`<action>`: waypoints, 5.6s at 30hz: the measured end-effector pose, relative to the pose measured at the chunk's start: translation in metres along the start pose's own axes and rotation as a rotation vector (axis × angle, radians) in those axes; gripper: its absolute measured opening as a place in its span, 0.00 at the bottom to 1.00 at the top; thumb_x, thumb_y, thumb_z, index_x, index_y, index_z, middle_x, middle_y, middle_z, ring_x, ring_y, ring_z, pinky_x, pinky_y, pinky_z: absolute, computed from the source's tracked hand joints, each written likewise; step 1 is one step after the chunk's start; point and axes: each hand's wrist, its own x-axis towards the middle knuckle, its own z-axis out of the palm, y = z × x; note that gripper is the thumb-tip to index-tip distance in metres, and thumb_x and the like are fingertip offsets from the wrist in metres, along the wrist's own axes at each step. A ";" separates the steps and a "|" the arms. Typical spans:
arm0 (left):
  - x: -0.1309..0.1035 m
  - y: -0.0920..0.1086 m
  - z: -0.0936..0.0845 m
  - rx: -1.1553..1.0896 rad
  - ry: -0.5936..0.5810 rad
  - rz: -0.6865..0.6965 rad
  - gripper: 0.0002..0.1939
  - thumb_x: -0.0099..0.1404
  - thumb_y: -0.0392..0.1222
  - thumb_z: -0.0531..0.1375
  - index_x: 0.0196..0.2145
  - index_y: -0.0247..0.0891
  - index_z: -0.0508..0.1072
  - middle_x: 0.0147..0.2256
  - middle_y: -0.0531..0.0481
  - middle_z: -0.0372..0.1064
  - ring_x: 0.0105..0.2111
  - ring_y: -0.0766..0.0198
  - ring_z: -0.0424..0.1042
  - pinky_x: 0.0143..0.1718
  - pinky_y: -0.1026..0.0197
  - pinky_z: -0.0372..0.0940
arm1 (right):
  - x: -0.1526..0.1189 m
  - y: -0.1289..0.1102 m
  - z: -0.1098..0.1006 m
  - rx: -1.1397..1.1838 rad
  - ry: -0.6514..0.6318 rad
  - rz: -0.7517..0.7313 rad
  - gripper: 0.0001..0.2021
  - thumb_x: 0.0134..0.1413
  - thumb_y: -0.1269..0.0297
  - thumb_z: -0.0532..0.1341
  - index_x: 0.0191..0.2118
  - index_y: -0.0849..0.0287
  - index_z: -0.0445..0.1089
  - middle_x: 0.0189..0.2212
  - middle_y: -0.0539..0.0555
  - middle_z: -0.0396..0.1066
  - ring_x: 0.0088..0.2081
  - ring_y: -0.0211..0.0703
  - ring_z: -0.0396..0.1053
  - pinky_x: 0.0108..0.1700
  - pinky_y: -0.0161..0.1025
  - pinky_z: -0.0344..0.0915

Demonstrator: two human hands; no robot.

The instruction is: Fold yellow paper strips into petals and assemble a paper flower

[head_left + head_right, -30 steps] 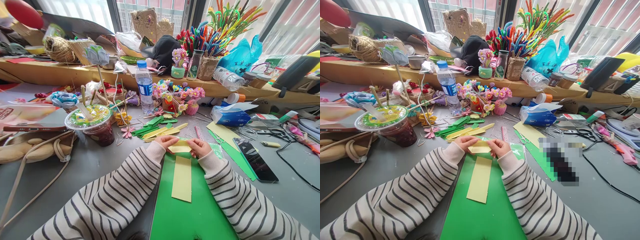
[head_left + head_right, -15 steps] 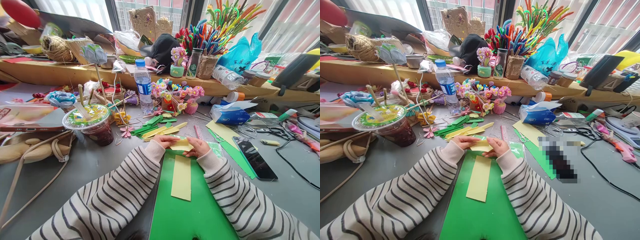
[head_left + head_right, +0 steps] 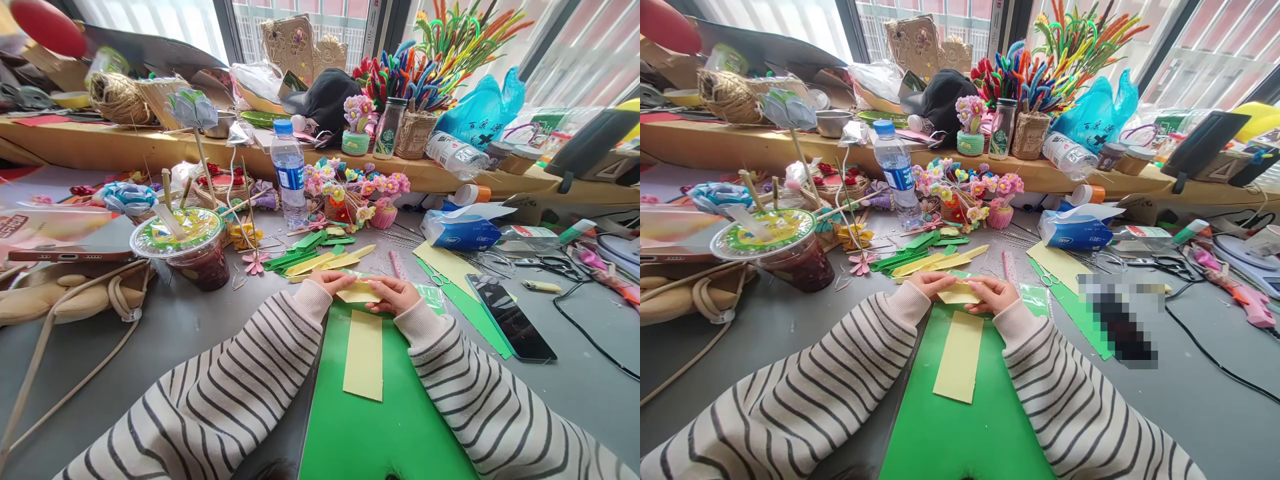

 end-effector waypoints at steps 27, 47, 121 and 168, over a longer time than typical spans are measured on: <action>0.006 -0.009 -0.004 0.083 -0.052 0.127 0.18 0.41 0.45 0.62 0.32 0.35 0.73 0.30 0.48 0.69 0.29 0.67 0.65 0.33 0.65 0.59 | 0.003 0.006 0.000 -0.096 0.006 -0.129 0.13 0.33 0.59 0.62 0.27 0.64 0.67 0.16 0.48 0.68 0.16 0.34 0.67 0.16 0.26 0.65; 0.003 -0.007 -0.001 0.116 -0.018 0.110 0.19 0.41 0.47 0.61 0.31 0.33 0.73 0.26 0.48 0.68 0.25 0.68 0.64 0.26 0.66 0.58 | 0.001 0.005 0.001 -0.163 -0.002 -0.199 0.14 0.34 0.57 0.61 0.28 0.63 0.68 0.21 0.50 0.68 0.17 0.35 0.67 0.17 0.29 0.64; 0.000 -0.002 0.000 -0.047 0.026 0.045 0.19 0.45 0.52 0.58 0.31 0.35 0.74 0.27 0.47 0.70 0.23 0.66 0.67 0.22 0.66 0.60 | 0.003 0.006 -0.003 -0.216 0.023 -0.361 0.14 0.37 0.56 0.59 0.30 0.60 0.69 0.29 0.52 0.68 0.28 0.36 0.65 0.22 0.31 0.68; -0.002 0.000 0.003 -0.267 -0.150 -0.080 0.17 0.36 0.41 0.65 0.27 0.34 0.70 0.23 0.52 0.67 0.23 0.68 0.66 0.28 0.63 0.61 | -0.002 0.008 -0.003 -0.300 0.007 -0.471 0.09 0.40 0.68 0.57 0.30 0.58 0.72 0.27 0.50 0.71 0.26 0.34 0.67 0.24 0.32 0.69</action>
